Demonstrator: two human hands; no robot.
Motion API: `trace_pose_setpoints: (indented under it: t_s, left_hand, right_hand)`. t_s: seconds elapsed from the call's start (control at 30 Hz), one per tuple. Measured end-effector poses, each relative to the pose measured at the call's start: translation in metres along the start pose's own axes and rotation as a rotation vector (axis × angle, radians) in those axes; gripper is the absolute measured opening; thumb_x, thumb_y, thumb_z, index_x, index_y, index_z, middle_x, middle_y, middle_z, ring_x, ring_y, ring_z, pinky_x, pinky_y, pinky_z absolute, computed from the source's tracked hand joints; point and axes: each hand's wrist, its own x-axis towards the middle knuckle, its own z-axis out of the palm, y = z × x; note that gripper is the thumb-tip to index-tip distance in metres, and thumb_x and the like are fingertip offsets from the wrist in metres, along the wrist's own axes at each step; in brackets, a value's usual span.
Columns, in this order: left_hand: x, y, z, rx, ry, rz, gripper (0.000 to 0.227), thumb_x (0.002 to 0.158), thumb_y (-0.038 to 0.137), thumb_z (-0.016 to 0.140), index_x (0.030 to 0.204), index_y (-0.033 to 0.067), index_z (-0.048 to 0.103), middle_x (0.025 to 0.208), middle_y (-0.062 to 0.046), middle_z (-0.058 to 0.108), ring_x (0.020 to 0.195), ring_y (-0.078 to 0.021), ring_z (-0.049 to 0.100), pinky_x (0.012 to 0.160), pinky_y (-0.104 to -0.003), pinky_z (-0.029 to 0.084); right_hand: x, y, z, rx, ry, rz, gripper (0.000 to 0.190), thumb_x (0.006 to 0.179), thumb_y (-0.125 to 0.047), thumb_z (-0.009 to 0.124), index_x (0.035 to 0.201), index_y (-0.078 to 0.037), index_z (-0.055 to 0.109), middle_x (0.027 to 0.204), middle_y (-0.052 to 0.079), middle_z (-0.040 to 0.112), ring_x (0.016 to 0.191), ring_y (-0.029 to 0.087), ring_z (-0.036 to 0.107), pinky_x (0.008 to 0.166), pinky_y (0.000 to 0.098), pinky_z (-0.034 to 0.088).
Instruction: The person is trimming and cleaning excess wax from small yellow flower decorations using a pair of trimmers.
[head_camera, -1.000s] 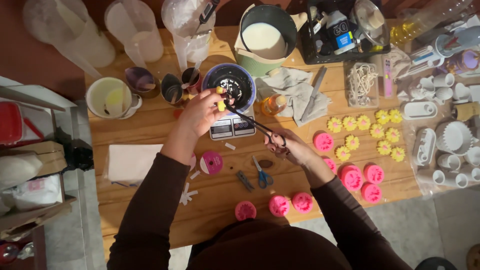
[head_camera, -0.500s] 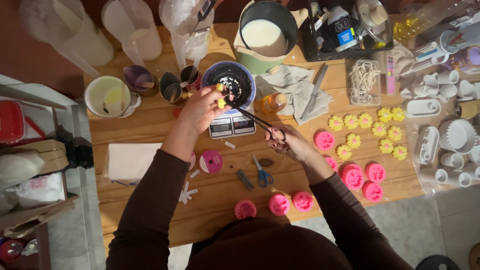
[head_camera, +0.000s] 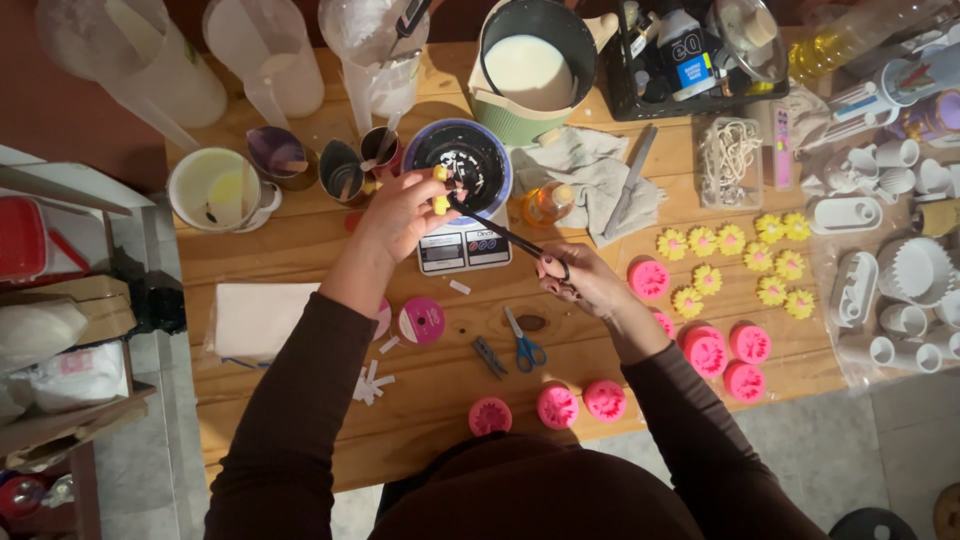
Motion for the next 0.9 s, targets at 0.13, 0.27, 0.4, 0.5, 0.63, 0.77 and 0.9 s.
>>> trace_pose_setpoints:
  t_s: [0.13,0.27,0.4,0.5,0.63,0.77,0.9]
  left_hand:
    - [0.003,-0.001,-0.002,-0.013,-0.013,0.009,0.036,0.089,0.004,0.063,0.125,-0.0009,0.057,0.114,-0.014,0.070,0.110,-0.0266,0.070,0.098,-0.050,0.057]
    - [0.004,-0.002,-0.004,-0.017,-0.036,0.010,0.034,0.090,0.004,0.064,0.124,-0.0002,0.058,0.114,-0.014,0.070,0.112,-0.0268,0.070,0.101,-0.049,0.055]
    - [-0.003,0.003,0.002,-0.021,-0.018,0.007,0.033,0.091,0.004,0.064,0.123,-0.0024,0.058,0.116,-0.015,0.069,0.113,-0.0277,0.070,0.100,-0.050,0.055]
    - [-0.005,0.005,0.002,-0.087,-0.080,0.089,0.036,0.091,0.000,0.064,0.125,-0.0095,0.056,0.116,-0.019,0.065,0.115,-0.0333,0.069,0.105,-0.051,0.058]
    - [-0.018,0.011,0.007,-0.006,-0.007,0.138,0.040,0.092,0.002,0.062,0.129,-0.0099,0.054,0.125,-0.020,0.064,0.120,-0.0343,0.067,0.105,-0.046,0.057]
    - [-0.042,0.017,0.007,-0.042,-0.107,0.172,0.044,0.091,0.001,0.063,0.131,-0.0091,0.052,0.132,-0.024,0.063,0.123,-0.0372,0.064,0.107,-0.048,0.054]
    - [-0.084,0.028,0.026,0.023,-0.150,0.211,0.043,0.091,0.006,0.064,0.131,-0.0023,0.053,0.134,-0.017,0.063,0.126,-0.0313,0.064,0.103,-0.043,0.056]
  right_hand:
    - [0.000,-0.002,0.002,-0.020,0.042,-0.029,0.036,0.091,-0.038,0.077,0.090,-0.005,0.061,0.068,0.000,0.055,0.050,0.002,0.040,0.043,0.0182,0.026]
    - [0.000,0.002,0.003,-0.113,0.083,-0.066,0.033,0.094,-0.034,0.075,0.086,-0.005,0.064,0.065,-0.001,0.055,0.052,0.002,0.043,0.042,0.0185,0.027]
    - [0.004,0.006,0.002,-0.122,0.126,-0.037,0.030,0.094,-0.033,0.075,0.086,-0.005,0.064,0.065,-0.001,0.057,0.051,0.002,0.043,0.042,0.0185,0.026]
    - [0.012,0.014,-0.001,-0.070,0.135,-0.050,0.029,0.094,-0.031,0.076,0.087,-0.007,0.063,0.064,0.000,0.056,0.050,0.003,0.041,0.042,0.0189,0.026]
    - [0.020,0.017,0.005,0.192,0.123,0.009,0.036,0.095,-0.041,0.071,0.090,-0.006,0.066,0.070,0.001,0.055,0.051,0.004,0.037,0.042,0.0191,0.021]
    - [0.014,0.019,0.019,0.327,-0.016,0.104,0.052,0.101,-0.059,0.056,0.097,-0.008,0.064,0.075,0.000,0.051,0.055,0.005,0.033,0.044,0.0196,0.021]
    - [-0.018,0.017,0.042,0.310,-0.003,0.066,0.057,0.097,-0.063,0.051,0.101,-0.008,0.065,0.079,0.001,0.054,0.060,0.006,0.037,0.047,0.0203,0.023]
